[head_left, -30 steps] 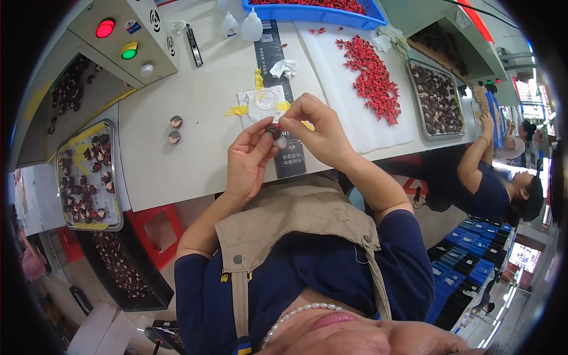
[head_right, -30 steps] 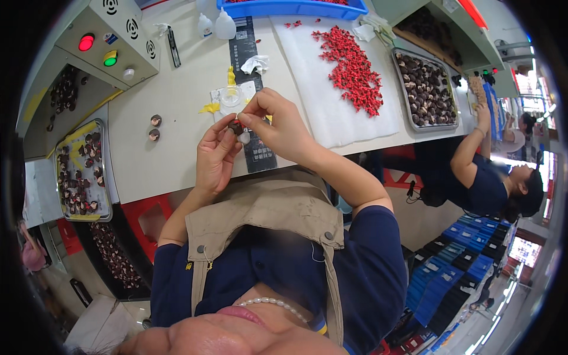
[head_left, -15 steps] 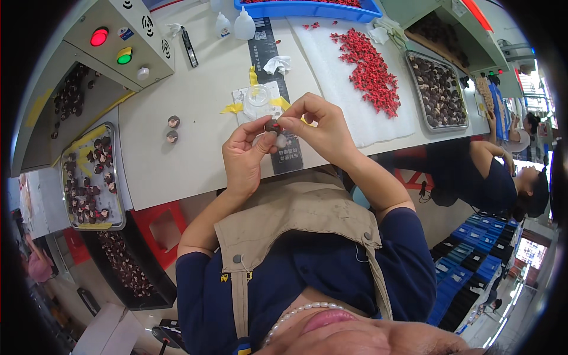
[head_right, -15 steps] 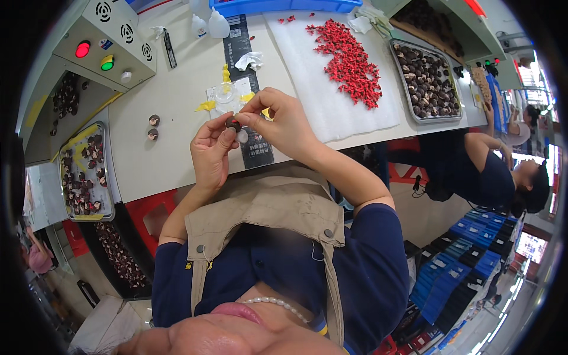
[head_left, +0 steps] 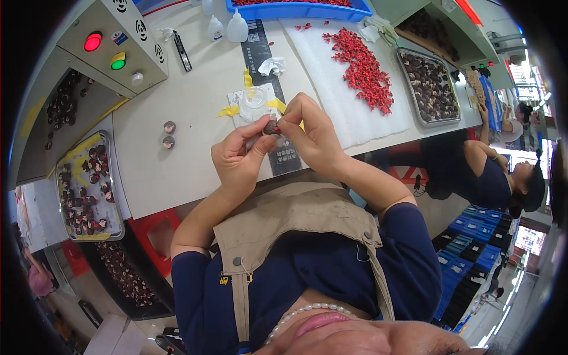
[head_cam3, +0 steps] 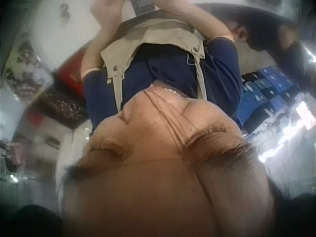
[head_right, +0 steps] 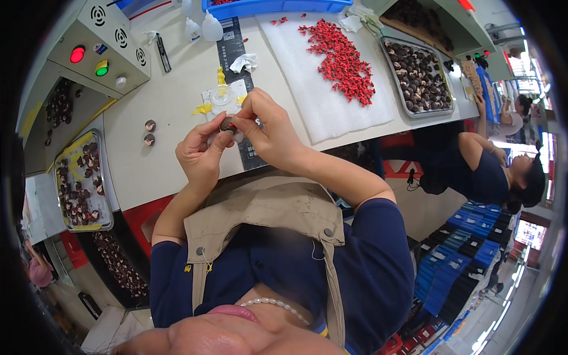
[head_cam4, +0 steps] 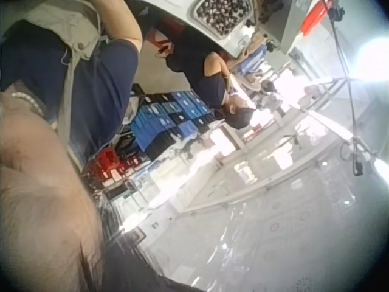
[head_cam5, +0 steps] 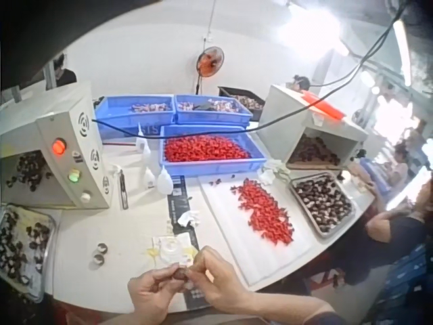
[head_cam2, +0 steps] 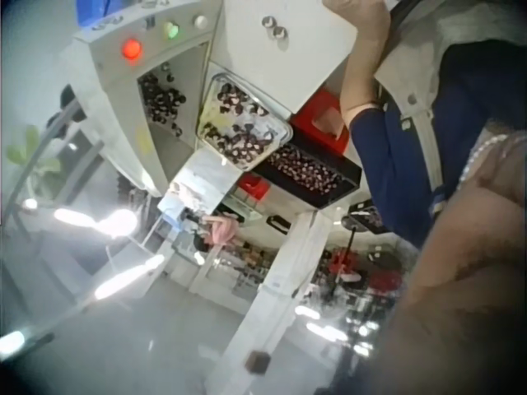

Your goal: The recorder is assembling small plastic components by inserting red pieces into brown circular bases and applying an adhesive.

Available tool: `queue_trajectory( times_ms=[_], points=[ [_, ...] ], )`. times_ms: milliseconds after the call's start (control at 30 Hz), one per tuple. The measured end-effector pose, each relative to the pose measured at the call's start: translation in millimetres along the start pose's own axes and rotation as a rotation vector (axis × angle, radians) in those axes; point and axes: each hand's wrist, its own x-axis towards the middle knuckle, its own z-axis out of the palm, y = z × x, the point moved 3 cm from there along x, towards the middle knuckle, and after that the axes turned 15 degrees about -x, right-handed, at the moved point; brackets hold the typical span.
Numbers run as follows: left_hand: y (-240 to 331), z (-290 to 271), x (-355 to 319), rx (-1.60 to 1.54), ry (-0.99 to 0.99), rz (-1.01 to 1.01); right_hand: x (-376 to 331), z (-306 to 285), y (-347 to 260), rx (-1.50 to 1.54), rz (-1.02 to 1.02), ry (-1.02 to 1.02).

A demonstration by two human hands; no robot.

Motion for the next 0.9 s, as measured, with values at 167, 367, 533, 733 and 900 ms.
queue_trajectory(
  times_ms=[167,367,533,733,900],
  points=[
    [1,2,0,0.137,-0.045,0.042,-5,3,5,0.044,0.038,-0.006],
    [-19,4,-4,-0.009,0.022,-0.078,-20,2,12,-0.003,0.063,0.110],
    [-13,-9,2,-0.002,0.080,-0.250,-30,-26,39,-0.207,0.039,0.131],
    [88,-132,-13,0.945,0.511,0.208,-32,-115,122,-0.832,0.105,0.324],
    [174,-234,-32,1.619,0.835,0.143,-36,-125,141,-0.932,0.118,0.200]
  ],
)
